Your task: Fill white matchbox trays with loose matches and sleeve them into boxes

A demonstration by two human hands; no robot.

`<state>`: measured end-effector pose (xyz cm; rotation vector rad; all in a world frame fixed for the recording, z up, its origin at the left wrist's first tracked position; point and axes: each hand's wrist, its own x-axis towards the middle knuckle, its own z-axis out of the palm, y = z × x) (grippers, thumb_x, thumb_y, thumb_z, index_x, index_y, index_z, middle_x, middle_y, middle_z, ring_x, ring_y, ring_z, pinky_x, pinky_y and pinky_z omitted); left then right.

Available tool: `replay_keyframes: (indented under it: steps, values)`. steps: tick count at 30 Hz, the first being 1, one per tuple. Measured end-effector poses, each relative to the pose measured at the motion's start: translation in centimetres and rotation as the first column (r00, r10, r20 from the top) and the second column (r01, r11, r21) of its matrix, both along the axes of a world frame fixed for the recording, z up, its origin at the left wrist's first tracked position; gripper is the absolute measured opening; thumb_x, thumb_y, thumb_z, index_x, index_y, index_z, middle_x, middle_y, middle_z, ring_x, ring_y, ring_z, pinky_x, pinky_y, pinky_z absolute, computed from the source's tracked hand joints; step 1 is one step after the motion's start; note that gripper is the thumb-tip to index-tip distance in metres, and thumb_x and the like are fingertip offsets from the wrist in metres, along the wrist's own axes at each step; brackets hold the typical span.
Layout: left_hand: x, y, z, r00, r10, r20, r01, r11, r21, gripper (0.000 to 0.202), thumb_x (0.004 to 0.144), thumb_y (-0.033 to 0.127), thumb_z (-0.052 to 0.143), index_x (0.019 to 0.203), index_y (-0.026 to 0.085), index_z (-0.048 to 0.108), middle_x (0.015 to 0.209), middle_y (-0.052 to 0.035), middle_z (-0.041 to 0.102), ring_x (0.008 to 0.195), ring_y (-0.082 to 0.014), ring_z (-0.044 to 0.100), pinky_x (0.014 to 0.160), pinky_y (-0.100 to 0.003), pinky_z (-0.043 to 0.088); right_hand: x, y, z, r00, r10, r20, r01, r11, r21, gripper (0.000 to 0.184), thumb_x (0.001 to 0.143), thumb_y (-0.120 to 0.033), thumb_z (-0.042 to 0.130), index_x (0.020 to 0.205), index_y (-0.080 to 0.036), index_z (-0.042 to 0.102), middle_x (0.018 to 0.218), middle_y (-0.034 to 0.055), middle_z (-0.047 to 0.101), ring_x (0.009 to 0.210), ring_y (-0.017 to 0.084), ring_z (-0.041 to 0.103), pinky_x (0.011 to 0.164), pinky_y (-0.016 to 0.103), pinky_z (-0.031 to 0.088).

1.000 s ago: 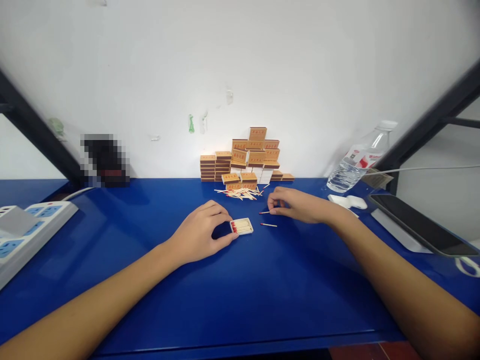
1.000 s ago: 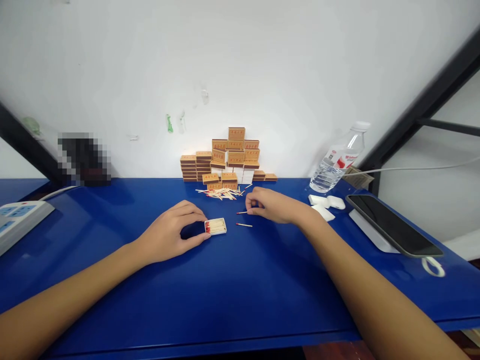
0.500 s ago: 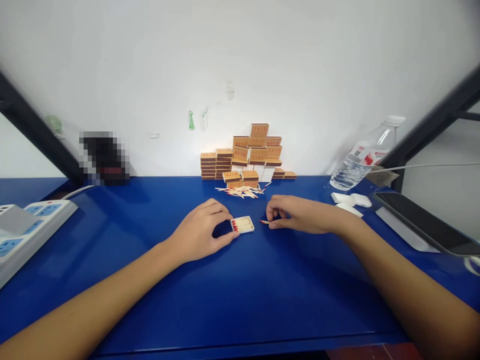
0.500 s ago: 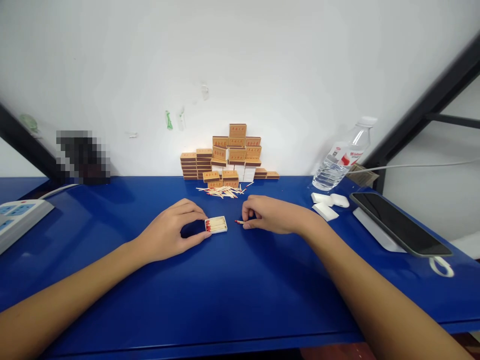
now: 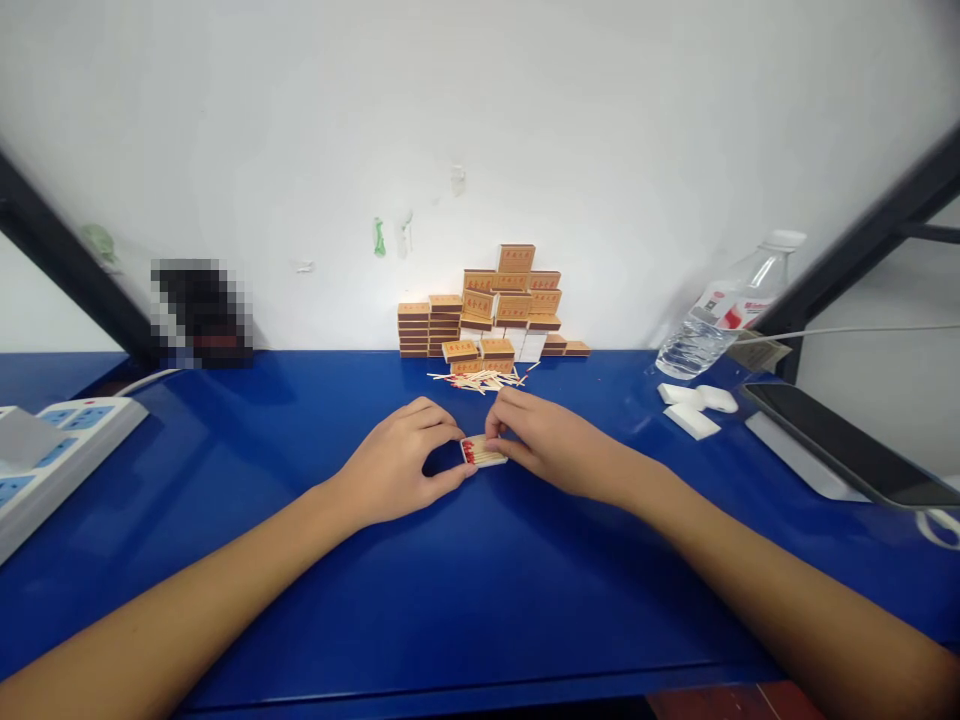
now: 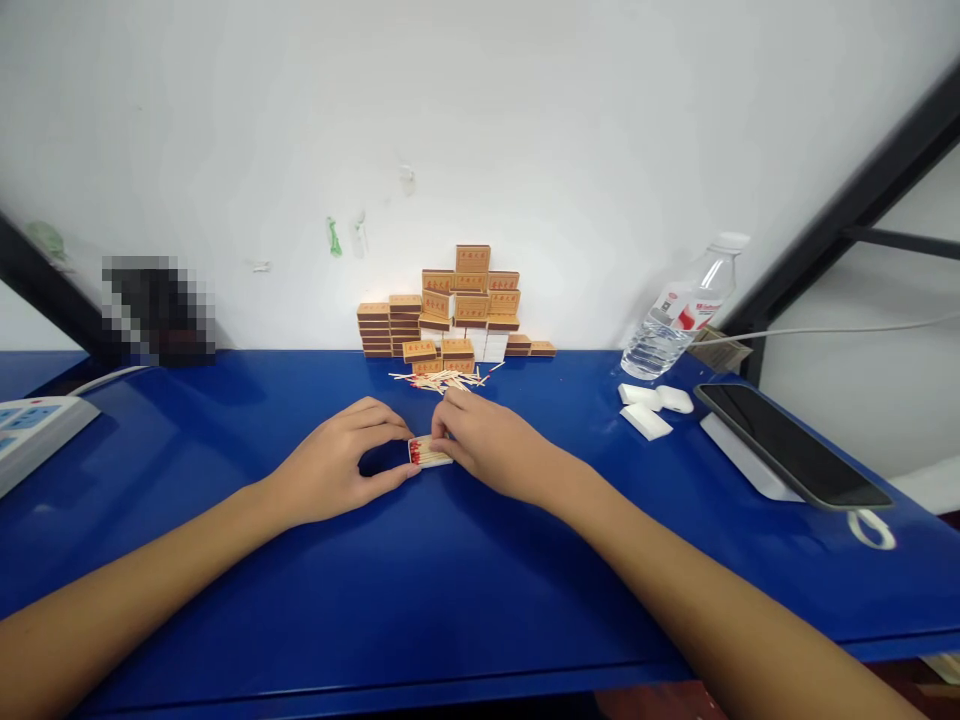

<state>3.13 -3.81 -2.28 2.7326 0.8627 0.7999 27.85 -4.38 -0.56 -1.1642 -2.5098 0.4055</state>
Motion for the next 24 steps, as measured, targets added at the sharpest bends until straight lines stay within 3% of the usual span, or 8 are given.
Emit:
replay_keyframes:
  steps: [4,12,16,19,21,22,23,24]
  values:
    - [0.0,0.0,0.1,1.0,-0.001,0.007,0.001,1.0,-0.002,0.022,0.095,0.036,0.072,0.107,0.018,0.075,0.104,-0.0086,0.073,0.101,-0.0258,0.064,0.093,-0.045,0.056,-0.1,0.3,-1.1,1.0,0.023,0.009,-0.023,0.998,0.062,0.011,0.106,-0.025,0.053,0.1,-0.021,0.062,0.105,0.0066,0.06,0.09,0.02,0.059,0.08,0.034,0.047]
    - [-0.1,0.3,-0.3,1.0,0.007,-0.011,-0.007,1.0,-0.003,0.023,0.096,0.037,0.071,0.109,0.018,0.075,0.106,-0.0083,0.073,0.102,-0.0255,0.064,0.094,-0.044,0.056,0.1,0.6,-1.5,1.0,0.012,-0.019,-0.01,0.997,0.083,0.012,0.105,-0.022,0.054,0.098,-0.021,0.064,0.102,0.0059,0.061,0.089,0.019,0.059,0.08,0.033,0.047]
    - [-0.4,0.3,1.0,0.998,0.028,-0.05,-0.023,0.996,0.09,0.034,0.095,0.044,0.072,0.116,0.017,0.073,0.112,-0.0109,0.072,0.106,-0.0281,0.064,0.096,-0.048,0.056,0.0,0.6,-1.3,0.998,0.03,-0.063,-0.026,0.997,0.067,0.012,0.104,-0.024,0.055,0.099,-0.021,0.065,0.101,0.0058,0.061,0.088,0.018,0.059,0.079,0.032,0.047]
    - [1.2,-3.1,2.4,0.996,0.082,0.022,-0.084,0.985,0.152,0.034,0.099,0.044,0.065,0.115,0.014,0.071,0.114,-0.0153,0.071,0.11,-0.0327,0.063,0.098,-0.055,0.053,0.8,1.5,-0.5,0.986,-0.006,-0.168,0.023,0.995,0.1,0.015,0.103,-0.029,0.058,0.095,-0.021,0.067,0.093,0.0047,0.062,0.08,0.017,0.058,0.073,0.03,0.046]
    - [3.8,-7.5,2.1,0.986,0.031,0.162,-0.008,0.99,-0.143,0.027,0.102,0.041,0.06,0.103,0.018,0.074,0.104,-0.0132,0.072,0.106,-0.0319,0.064,0.1,-0.057,0.052,2.0,2.9,0.2,0.959,-0.096,-0.266,0.138,0.98,0.142,0.021,0.101,-0.036,0.059,0.089,-0.02,0.068,0.083,0.0036,0.063,0.071,0.017,0.055,0.066,0.03,0.043]
    - [5.5,-10.0,1.4,0.959,-0.008,0.285,0.131,0.901,-0.414,0.025,0.101,0.042,0.061,0.1,0.02,0.074,0.102,-0.0116,0.072,0.107,-0.0308,0.064,0.103,-0.055,0.051,2.9,3.7,0.5,0.938,-0.151,-0.313,0.206,0.967,0.149,0.024,0.1,-0.038,0.06,0.086,-0.02,0.068,0.078,0.0032,0.063,0.067,0.016,0.054,0.063,0.03,0.042]
    - [7.4,-12.5,0.3,0.904,-0.049,0.425,0.346,0.668,-0.659,0.022,0.098,0.044,0.066,0.101,0.024,0.074,0.102,-0.0091,0.072,0.107,-0.0287,0.065,0.103,-0.05,0.053,3.8,4.6,0.7,0.914,-0.205,-0.35,0.267,0.953,0.14,0.026,0.099,-0.04,0.06,0.085,-0.02,0.068,0.075,0.003,0.064,0.065,0.016,0.053,0.061,0.03,0.041]
    - [9.3,-14.9,-1.0,0.855,0.043,0.517,0.47,0.356,-0.807,0.019,0.094,0.044,0.073,0.1,0.026,0.075,0.104,-0.0075,0.072,0.109,-0.0283,0.066,0.104,-0.047,0.053,4.9,5.5,0.8,0.886,-0.252,-0.391,0.32,0.94,0.12,0.027,0.097,-0.042,0.062,0.085,-0.02,0.069,0.073,0.0028,0.064,0.064,0.017,0.053,0.061,0.03,0.041]
